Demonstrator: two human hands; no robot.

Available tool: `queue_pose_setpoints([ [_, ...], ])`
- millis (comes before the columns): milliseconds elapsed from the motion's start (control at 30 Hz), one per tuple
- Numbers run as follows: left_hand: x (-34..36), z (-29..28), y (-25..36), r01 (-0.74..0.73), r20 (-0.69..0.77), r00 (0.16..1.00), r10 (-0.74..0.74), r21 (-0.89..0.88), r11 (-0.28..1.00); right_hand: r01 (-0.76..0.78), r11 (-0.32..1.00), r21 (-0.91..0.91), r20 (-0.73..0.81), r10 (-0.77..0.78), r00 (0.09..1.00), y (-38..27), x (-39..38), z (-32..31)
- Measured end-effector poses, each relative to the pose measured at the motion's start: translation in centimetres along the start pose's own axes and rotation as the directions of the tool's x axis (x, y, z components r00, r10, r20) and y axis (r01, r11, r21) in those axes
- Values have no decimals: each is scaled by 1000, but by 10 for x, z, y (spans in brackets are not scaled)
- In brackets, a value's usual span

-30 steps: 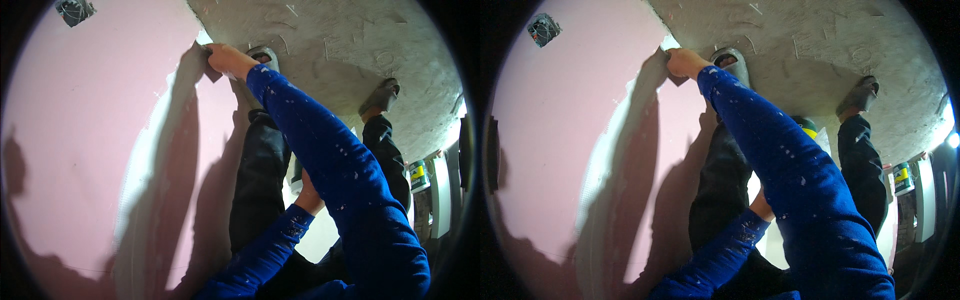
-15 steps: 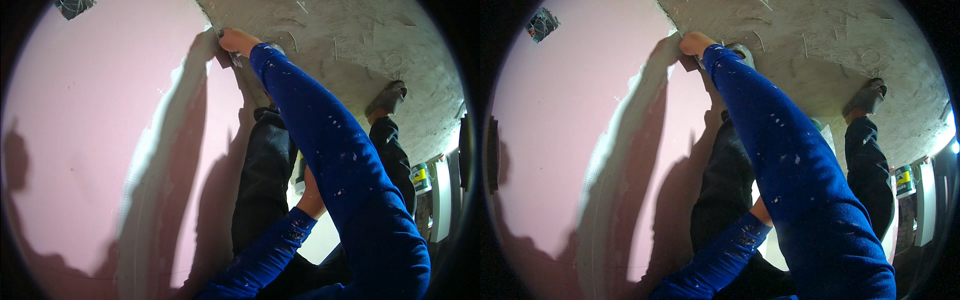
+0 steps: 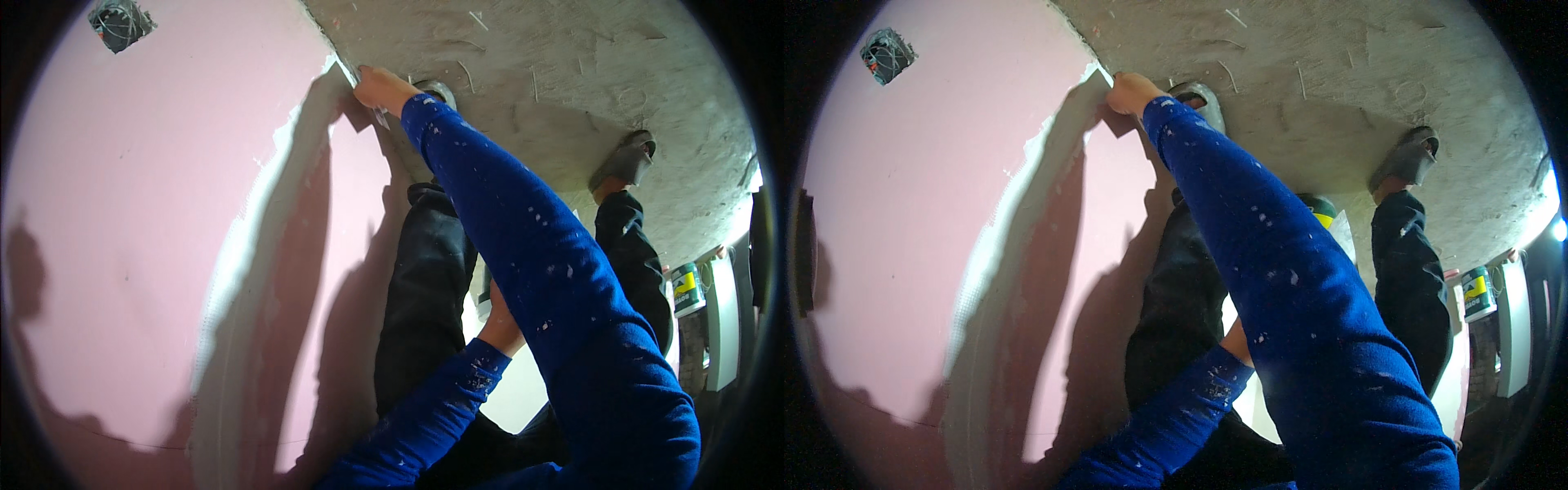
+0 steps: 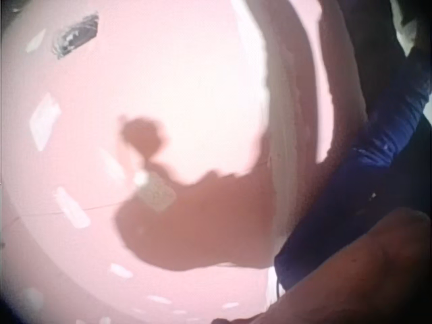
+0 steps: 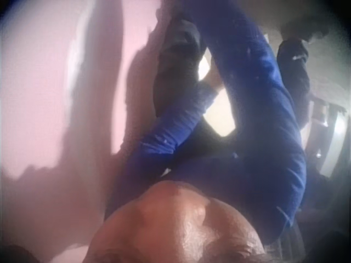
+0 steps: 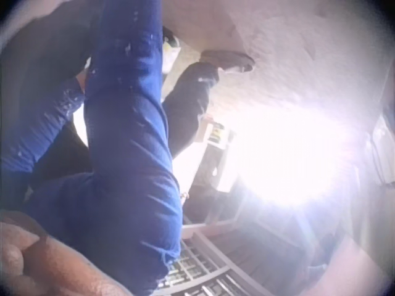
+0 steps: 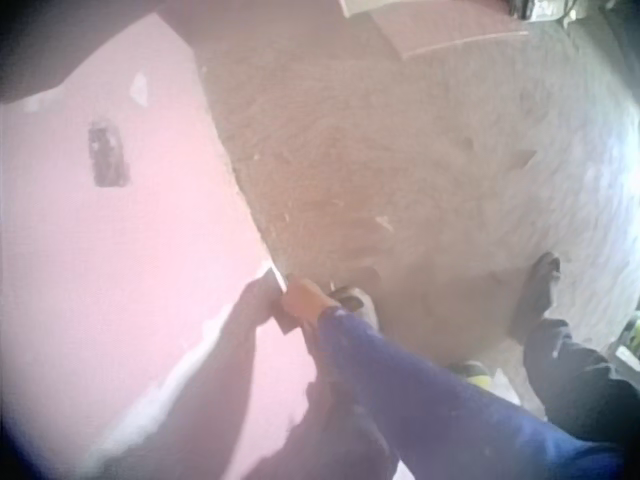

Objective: The person applies white joint compound to a pink wall using a putty knife and hawk. They repeatedly scoop compound from the hawk and spread it in vertical strokes along seams and patches, smoothing the surface.

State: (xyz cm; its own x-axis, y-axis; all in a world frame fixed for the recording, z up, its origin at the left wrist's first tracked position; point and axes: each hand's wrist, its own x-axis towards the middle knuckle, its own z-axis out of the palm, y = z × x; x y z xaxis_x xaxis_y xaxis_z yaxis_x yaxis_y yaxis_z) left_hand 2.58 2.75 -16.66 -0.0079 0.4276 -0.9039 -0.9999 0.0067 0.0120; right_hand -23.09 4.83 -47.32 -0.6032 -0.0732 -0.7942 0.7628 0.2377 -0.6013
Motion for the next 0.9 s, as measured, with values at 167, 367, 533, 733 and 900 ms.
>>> queue_pose_setpoints([
  [167,-1,-6,-6,-20,10,1000,19,111,994,18,1000,8,-9,-18,1000,-18,1,-6],
  [367,8,-5,-16,-187,105,982,155,519,834,156,978,136,-28,-153,988,-38,-62,2],
  [533,19,-2,-26,-317,263,936,234,919,235,392,904,169,-255,-344,904,-54,-105,27],
  [733,21,-12,-27,-230,246,966,81,667,708,257,966,11,-83,-255,963,-29,-106,-11],
  [900,22,-16,-31,-167,140,984,109,521,837,49,968,248,-29,-43,999,-31,-61,-16],
])
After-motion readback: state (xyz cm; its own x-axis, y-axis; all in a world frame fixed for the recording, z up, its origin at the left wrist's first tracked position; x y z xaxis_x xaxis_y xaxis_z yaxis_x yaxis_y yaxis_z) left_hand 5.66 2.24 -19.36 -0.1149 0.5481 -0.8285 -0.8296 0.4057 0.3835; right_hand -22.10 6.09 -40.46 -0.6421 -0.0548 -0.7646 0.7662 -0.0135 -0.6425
